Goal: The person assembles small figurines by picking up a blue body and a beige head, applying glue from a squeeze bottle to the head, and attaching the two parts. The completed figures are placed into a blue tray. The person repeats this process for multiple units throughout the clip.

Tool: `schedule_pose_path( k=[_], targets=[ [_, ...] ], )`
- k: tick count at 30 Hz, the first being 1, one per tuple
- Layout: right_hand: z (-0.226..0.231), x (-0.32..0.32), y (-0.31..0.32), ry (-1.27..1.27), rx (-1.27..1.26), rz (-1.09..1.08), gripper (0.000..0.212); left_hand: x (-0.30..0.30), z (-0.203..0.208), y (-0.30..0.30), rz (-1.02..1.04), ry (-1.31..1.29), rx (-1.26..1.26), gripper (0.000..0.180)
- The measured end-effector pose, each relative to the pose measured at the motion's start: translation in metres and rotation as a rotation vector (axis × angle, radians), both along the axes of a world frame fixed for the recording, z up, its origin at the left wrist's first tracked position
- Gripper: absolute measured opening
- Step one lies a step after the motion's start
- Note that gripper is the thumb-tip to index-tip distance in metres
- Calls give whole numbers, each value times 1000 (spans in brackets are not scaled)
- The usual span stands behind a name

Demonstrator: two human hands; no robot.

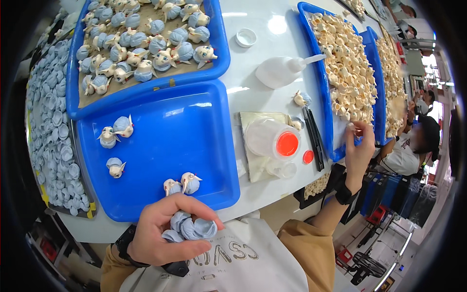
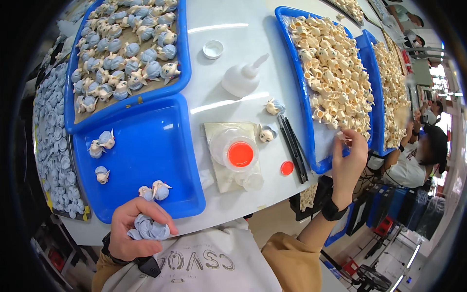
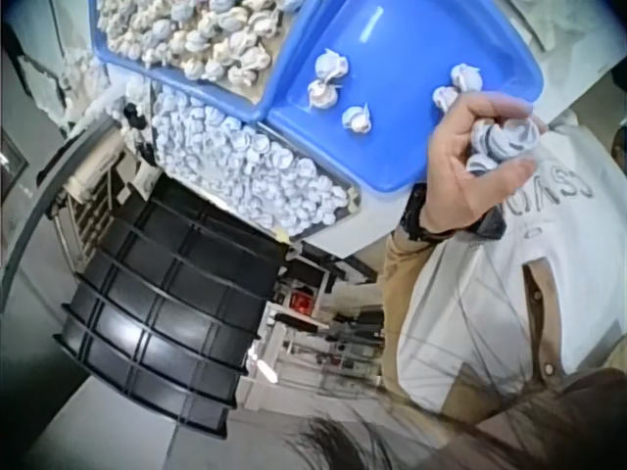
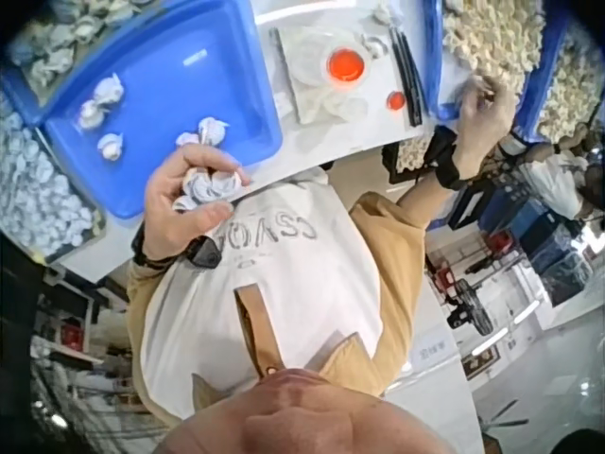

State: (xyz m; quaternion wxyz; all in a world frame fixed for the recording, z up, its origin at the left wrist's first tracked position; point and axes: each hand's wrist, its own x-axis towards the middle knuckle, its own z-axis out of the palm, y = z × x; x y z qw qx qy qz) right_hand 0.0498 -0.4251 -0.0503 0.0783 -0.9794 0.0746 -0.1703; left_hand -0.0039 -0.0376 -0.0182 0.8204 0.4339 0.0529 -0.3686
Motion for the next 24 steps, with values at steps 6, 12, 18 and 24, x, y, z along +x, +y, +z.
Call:
schedule_pose_path(
  k=[6,12,18,24],
  targets=[
    [17,-24,25,-288,135,-2,28,2,-8,2,-3,-218,-16,30],
    [50,-62,127,-622,1165,420,14,1,-16,6,-37,-226,-103,39],
    [17,-62,187,-190,1226,928,19,2,-5,-3,-239,-78,-136,58],
    [14,-61,196,-167,1007,929,26,0,-6,2,-121,-37,-110,57]
  ],
)
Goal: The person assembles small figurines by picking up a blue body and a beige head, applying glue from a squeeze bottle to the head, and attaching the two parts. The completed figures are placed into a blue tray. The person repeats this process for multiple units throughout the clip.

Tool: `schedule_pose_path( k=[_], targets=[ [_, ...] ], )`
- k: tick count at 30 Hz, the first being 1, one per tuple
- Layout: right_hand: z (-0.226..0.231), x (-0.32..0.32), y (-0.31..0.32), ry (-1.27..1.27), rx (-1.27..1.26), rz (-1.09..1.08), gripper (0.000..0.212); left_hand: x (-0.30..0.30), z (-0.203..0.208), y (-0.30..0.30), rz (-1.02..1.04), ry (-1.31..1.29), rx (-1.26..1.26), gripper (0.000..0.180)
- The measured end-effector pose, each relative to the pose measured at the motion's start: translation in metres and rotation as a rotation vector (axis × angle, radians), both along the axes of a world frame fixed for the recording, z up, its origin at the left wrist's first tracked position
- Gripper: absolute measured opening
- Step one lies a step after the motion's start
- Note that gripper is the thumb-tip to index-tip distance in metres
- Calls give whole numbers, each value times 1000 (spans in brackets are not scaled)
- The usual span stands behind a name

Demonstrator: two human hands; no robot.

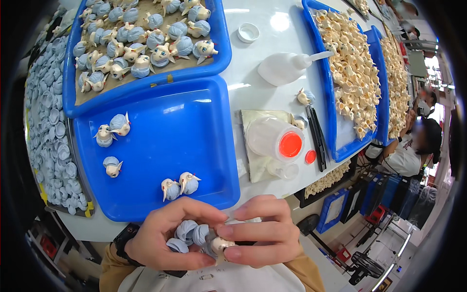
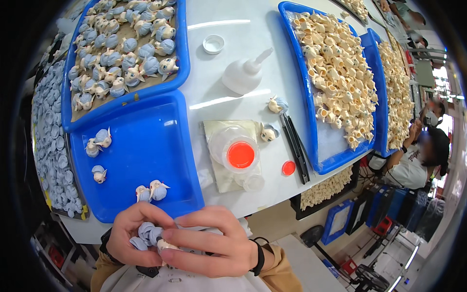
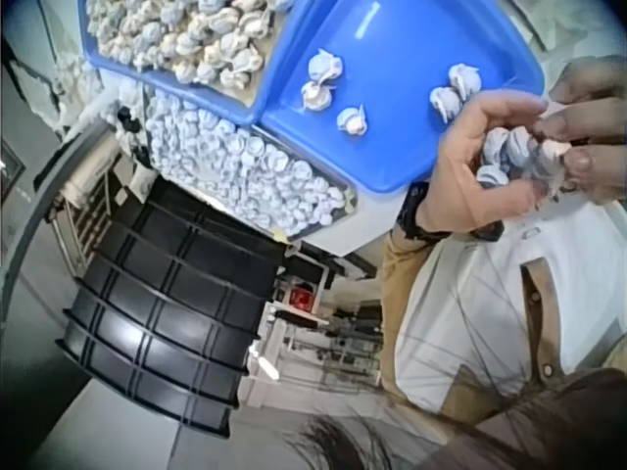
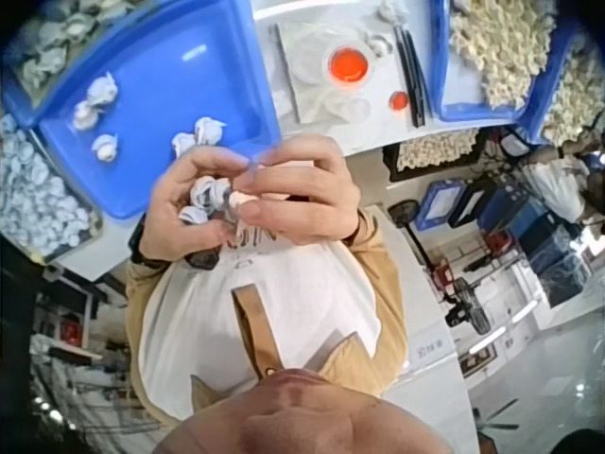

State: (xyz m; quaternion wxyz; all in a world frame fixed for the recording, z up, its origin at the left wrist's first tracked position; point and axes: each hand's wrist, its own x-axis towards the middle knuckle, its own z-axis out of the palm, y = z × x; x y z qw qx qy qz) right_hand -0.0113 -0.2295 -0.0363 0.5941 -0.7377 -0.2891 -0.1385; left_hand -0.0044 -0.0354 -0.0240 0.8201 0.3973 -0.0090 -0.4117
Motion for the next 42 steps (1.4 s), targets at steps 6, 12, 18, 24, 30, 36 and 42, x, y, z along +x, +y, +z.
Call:
schedule_pose_path(
  k=[6,12,18,24,30,36,42],
  targets=[
    [9,-1,-1,143,-22,-11,26,-2,-6,-3,185,56,-94,55],
    [3,-8,5,226,150,-33,32,-4,-9,-1,178,68,-65,41],
    [6,-6,6,297,73,-48,32,-4,-9,-6,263,-43,14,28],
    [6,-7,7,157,-88,-55,30,-3,-8,-5,242,-178,193,25],
    [4,-16,11,140,-68,-102,30,-5,-1,-7,259,-143,276,22],
    [1,-14,1,95,-129,-35,32,-3,-2,-5,191,-172,259,24],
    [-2,-30,-10,52,108,-52,30,-2,-5,-5,179,-182,155,30]
  ],
)
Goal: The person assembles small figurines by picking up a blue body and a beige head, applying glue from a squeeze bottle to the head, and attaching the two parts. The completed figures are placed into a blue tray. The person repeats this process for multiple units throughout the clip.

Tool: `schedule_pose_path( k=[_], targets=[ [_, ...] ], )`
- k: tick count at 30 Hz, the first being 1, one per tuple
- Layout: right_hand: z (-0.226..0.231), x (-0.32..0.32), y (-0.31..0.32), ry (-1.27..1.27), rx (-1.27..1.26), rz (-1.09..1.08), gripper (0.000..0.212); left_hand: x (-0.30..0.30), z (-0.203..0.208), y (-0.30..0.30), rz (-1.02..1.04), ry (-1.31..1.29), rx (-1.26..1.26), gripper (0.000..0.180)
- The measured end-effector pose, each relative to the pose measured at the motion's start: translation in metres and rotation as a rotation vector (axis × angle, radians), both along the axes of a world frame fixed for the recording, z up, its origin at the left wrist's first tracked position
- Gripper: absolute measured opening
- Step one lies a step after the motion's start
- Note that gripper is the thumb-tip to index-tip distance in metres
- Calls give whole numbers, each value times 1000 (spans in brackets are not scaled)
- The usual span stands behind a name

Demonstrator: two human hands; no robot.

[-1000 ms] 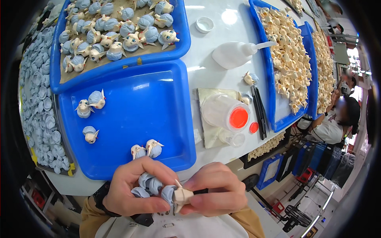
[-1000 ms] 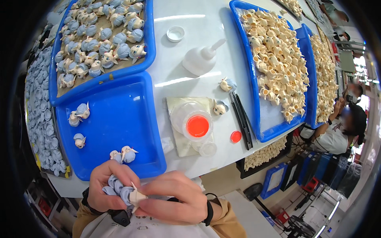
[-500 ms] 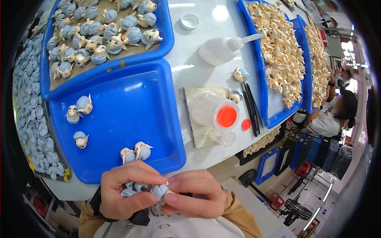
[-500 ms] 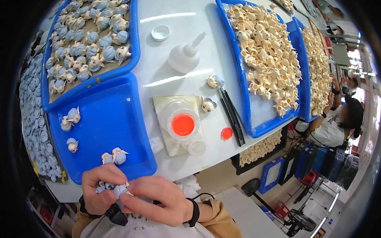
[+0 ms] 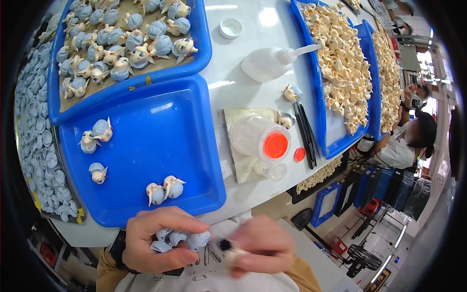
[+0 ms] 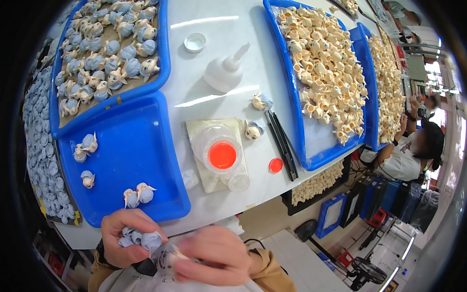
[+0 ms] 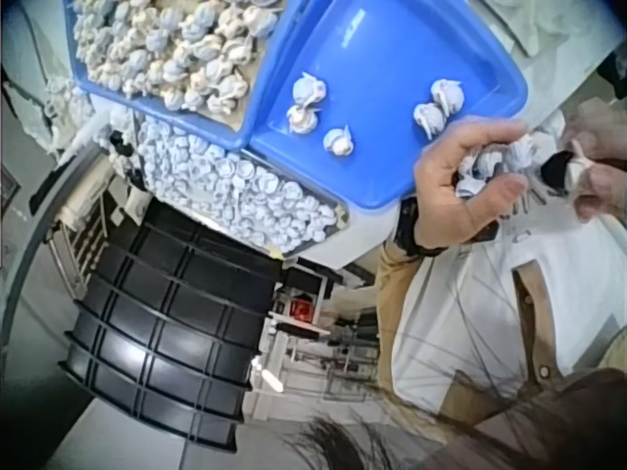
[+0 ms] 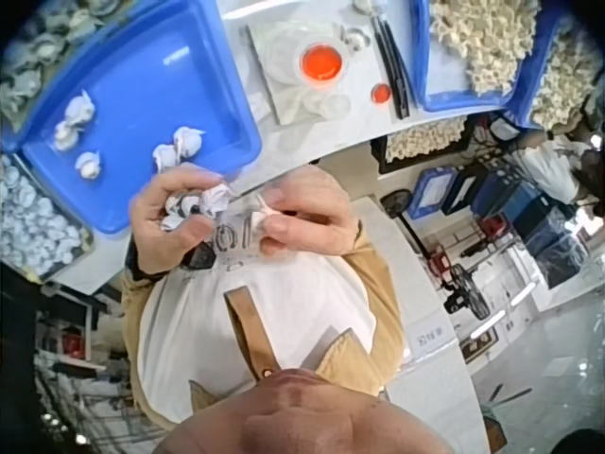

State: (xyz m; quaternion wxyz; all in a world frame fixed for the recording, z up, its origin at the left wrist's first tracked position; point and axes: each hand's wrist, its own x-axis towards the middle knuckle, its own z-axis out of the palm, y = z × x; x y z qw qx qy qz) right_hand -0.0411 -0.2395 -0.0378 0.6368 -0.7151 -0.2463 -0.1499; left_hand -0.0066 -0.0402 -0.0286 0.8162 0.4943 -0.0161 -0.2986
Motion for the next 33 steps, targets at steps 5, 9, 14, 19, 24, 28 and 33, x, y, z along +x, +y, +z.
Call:
schedule_pose_path(
  k=[5,9,14,19,24,28,33],
  targets=[
    [-7,2,-36,-61,-320,-719,39,-4,2,2,55,61,-32,35],
    [-14,4,-46,127,-347,-760,31,-4,-1,2,75,81,-62,36],
    [-18,9,-45,142,-421,-684,30,-6,2,-3,254,189,-98,44],
    [-19,12,-42,124,-482,-684,31,-7,-1,1,240,173,-109,47],
    [-16,14,-41,102,-595,-666,33,-8,-2,-1,304,169,-128,47],
    [-13,18,-38,87,-677,-649,38,-6,-4,-2,334,185,-147,47],
    [-9,20,-34,85,-769,-651,43,-6,-6,-1,307,148,-160,45]
  ],
)
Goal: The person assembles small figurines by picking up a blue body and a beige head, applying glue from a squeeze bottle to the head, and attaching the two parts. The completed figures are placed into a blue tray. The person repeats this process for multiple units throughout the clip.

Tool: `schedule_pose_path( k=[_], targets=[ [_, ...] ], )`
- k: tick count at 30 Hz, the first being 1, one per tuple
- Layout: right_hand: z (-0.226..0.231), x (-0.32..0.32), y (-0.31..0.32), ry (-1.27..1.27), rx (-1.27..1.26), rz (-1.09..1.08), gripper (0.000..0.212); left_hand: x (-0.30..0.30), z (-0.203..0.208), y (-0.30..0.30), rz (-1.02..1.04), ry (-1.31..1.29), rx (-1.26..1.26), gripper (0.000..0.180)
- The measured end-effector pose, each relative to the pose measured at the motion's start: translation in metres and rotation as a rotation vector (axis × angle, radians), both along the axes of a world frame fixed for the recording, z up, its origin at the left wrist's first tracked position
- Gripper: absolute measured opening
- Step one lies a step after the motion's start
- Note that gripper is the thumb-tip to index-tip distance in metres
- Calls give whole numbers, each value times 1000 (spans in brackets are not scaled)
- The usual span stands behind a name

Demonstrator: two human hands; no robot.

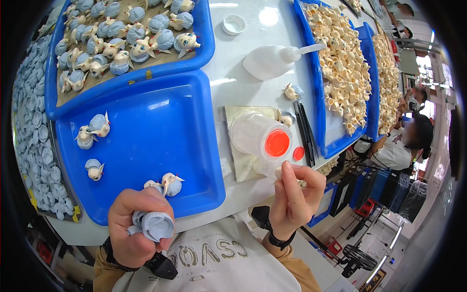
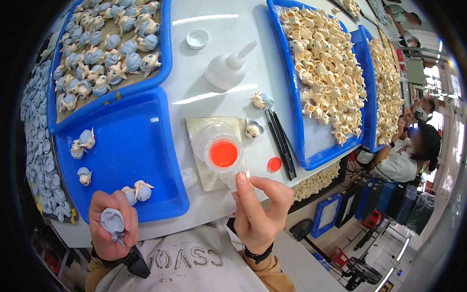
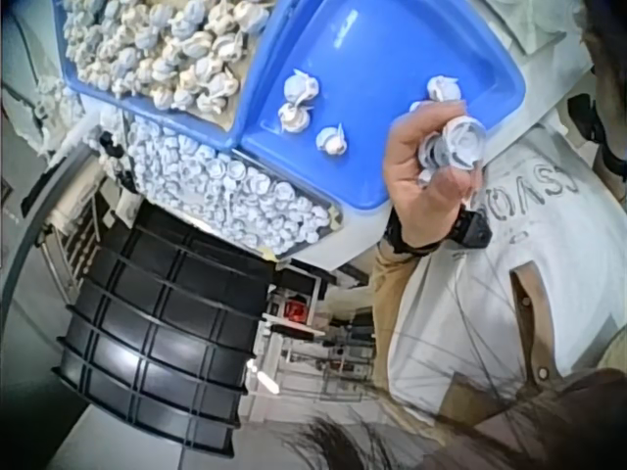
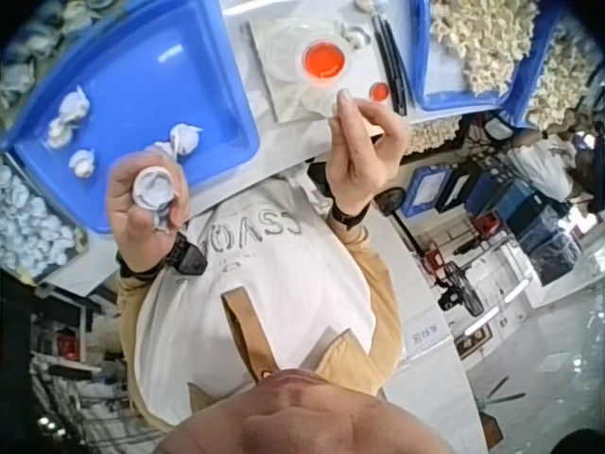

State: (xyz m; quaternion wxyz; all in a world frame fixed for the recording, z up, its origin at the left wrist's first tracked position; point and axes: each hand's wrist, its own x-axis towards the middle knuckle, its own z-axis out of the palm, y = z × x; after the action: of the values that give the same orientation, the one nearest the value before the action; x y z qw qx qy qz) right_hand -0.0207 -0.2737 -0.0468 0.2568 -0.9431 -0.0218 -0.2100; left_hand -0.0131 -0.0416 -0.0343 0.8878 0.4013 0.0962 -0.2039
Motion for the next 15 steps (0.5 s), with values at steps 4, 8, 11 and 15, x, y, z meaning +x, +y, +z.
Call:
schedule_pose_path(
  k=[4,8,11,15],
  targets=[
    [1,1,0,8,-38,10,43,0,2,-1,10,17,12,45],
    [1,0,0,12,-7,1,40,-1,4,2,-8,68,21,47],
    [-3,-2,-2,-14,71,-14,37,0,6,4,-71,86,68,48],
    [-8,-7,-5,-57,125,-13,35,-1,7,3,-79,126,51,48]
  ],
)
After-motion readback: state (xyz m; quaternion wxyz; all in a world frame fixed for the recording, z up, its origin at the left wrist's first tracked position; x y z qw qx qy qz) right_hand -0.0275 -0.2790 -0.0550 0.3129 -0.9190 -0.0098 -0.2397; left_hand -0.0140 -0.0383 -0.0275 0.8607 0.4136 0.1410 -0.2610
